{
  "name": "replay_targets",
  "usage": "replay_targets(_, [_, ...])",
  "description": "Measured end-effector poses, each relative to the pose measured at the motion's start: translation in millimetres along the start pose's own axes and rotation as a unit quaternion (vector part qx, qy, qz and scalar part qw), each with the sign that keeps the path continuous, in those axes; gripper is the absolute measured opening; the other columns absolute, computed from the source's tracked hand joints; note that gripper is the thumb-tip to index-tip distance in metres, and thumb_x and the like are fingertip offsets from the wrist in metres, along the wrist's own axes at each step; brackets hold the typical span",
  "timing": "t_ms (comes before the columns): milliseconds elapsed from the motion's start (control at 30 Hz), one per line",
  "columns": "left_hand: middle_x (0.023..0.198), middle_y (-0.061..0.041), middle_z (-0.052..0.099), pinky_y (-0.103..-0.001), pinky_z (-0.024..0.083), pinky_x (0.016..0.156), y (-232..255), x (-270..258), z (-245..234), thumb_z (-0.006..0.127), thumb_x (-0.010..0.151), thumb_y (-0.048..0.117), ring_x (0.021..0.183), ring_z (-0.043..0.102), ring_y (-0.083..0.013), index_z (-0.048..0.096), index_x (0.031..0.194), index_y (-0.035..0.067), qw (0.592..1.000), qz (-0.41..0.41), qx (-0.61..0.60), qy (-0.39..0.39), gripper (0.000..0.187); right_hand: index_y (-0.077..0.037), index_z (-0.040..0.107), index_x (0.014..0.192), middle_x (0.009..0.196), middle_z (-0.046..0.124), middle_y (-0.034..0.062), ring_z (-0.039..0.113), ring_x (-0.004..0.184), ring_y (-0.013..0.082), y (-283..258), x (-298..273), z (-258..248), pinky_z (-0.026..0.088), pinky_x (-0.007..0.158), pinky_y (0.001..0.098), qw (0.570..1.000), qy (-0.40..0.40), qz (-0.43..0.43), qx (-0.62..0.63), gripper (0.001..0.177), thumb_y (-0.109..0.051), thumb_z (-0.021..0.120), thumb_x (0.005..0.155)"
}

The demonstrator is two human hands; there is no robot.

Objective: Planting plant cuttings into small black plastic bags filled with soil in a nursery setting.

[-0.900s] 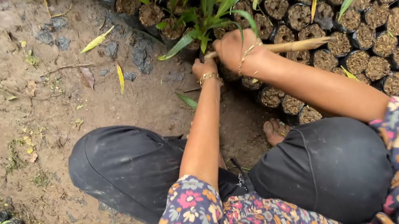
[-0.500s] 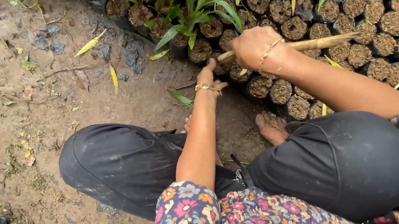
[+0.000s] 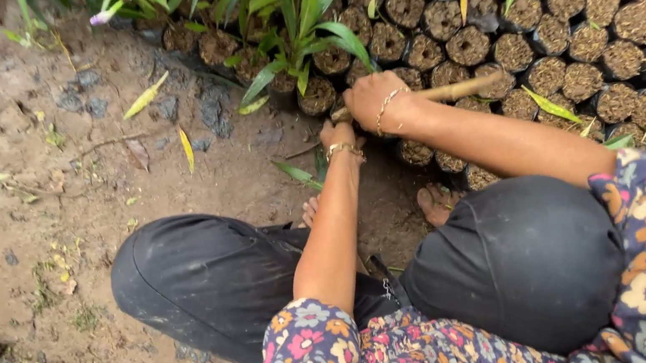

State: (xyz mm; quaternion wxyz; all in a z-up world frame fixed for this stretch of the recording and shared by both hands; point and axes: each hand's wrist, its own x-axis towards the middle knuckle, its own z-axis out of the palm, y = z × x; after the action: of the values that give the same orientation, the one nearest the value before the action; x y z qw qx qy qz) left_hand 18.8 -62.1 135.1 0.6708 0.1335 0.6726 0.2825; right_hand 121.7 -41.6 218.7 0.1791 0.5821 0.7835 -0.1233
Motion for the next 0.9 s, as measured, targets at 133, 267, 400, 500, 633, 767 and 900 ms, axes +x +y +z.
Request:
replay_targets(133, [0.163, -0.027, 0.024, -0.056, 0.057, 0.099, -13.8, 23.8, 1.4, 0.053, 0.099, 0.018, 0.141, 0.040, -0.0487, 0.019, 0.163, 0.006, 1.000, 0.004, 0.027, 0.001, 0.074, -0.007, 0.078, 0.102, 0.085, 0.076, 0.0129, 0.076, 0.082, 0.0334, -2.4, -10.3, -2.5, 0.061, 0.067, 0.0500, 1.000, -0.008, 0.016, -0.011, 0.026, -0.014, 0.053, 0.096])
replay_targets(267, [0.155, -0.028, 0.039, -0.054, 0.056, 0.096, -25.6, 45.4, 1.9, 0.069, 0.092, 0.029, 0.126, 0.054, -0.0481, 0.022, 0.161, 0.004, 0.999, -0.009, -0.029, 0.029, 0.088, -0.013, 0.079, 0.093, 0.077, 0.076, 0.0064, 0.073, 0.069, 0.0223, 13.8, -64.6, -101.4, 0.060, 0.060, 0.0397, 0.996, -0.041, 0.042, -0.069, 0.023, -0.025, 0.060, 0.096])
replay_targets(400, [0.159, -0.030, 0.029, -0.065, 0.053, 0.095, -33.1, 12.7, 4.7, 0.072, 0.075, 0.048, 0.134, 0.049, -0.0538, 0.007, 0.162, 0.006, 0.997, -0.035, -0.072, 0.010, 0.117, -0.011, 0.078, 0.108, 0.079, 0.077, 0.0116, 0.069, 0.060, 0.0213, 37.2, -93.1, -112.9, 0.060, 0.058, 0.0369, 0.985, -0.130, 0.095, -0.054, 0.032, -0.037, 0.059, 0.102])
replay_targets(500, [0.125, -0.038, 0.048, -0.069, 0.045, 0.103, -50.1, 12.0, 19.1, 0.074, 0.081, 0.035, 0.105, 0.054, -0.0435, 0.047, 0.131, -0.019, 0.990, -0.103, -0.085, -0.045, 0.079, -0.021, 0.070, 0.129, 0.079, 0.073, 0.0086, 0.066, 0.062, 0.0178, 27.7, -88.9, -100.4, 0.063, 0.061, 0.0348, 0.976, -0.185, 0.109, -0.044, 0.040, -0.048, 0.055, 0.103])
replay_targets(633, [0.094, -0.028, 0.057, -0.038, 0.060, 0.071, -69.9, 32.9, 23.3, 0.070, 0.090, 0.032, 0.048, 0.037, -0.0164, 0.055, 0.118, -0.013, 0.993, -0.099, -0.033, -0.050, 0.055, -0.006, 0.075, 0.100, 0.075, 0.073, 0.0103, 0.068, 0.061, 0.0218, 26.9, -77.8, -63.1, 0.059, 0.056, 0.0384, 0.988, -0.132, 0.065, -0.043, 0.039, -0.043, 0.062, 0.100])
replay_targets(767, [0.097, -0.022, 0.063, -0.037, 0.050, 0.056, -65.1, 25.0, 34.7, 0.069, 0.087, 0.022, 0.073, 0.057, -0.0271, 0.063, 0.107, -0.010, 0.999, -0.046, 0.023, 0.004, 0.039, -0.005, 0.074, 0.097, 0.077, 0.074, 0.0094, 0.069, 0.058, 0.0206, 26.3, -57.9, -17.9, 0.058, 0.050, 0.0353, 0.995, -0.049, 0.031, -0.084, 0.023, -0.026, 0.062, 0.098])
replay_targets(900, [0.133, -0.036, 0.056, -0.058, 0.061, 0.084, -55.6, -6.7, 32.1, 0.058, 0.094, 0.018, 0.109, 0.064, -0.0562, 0.047, 0.141, -0.014, 0.994, -0.006, 0.109, 0.012, 0.057, -0.016, 0.077, 0.098, 0.074, 0.073, 0.0014, 0.076, 0.079, 0.0239, 23.4, -52.5, 24.1, 0.062, 0.065, 0.0430, 0.995, 0.003, 0.040, -0.088, 0.027, -0.021, 0.051, 0.104])
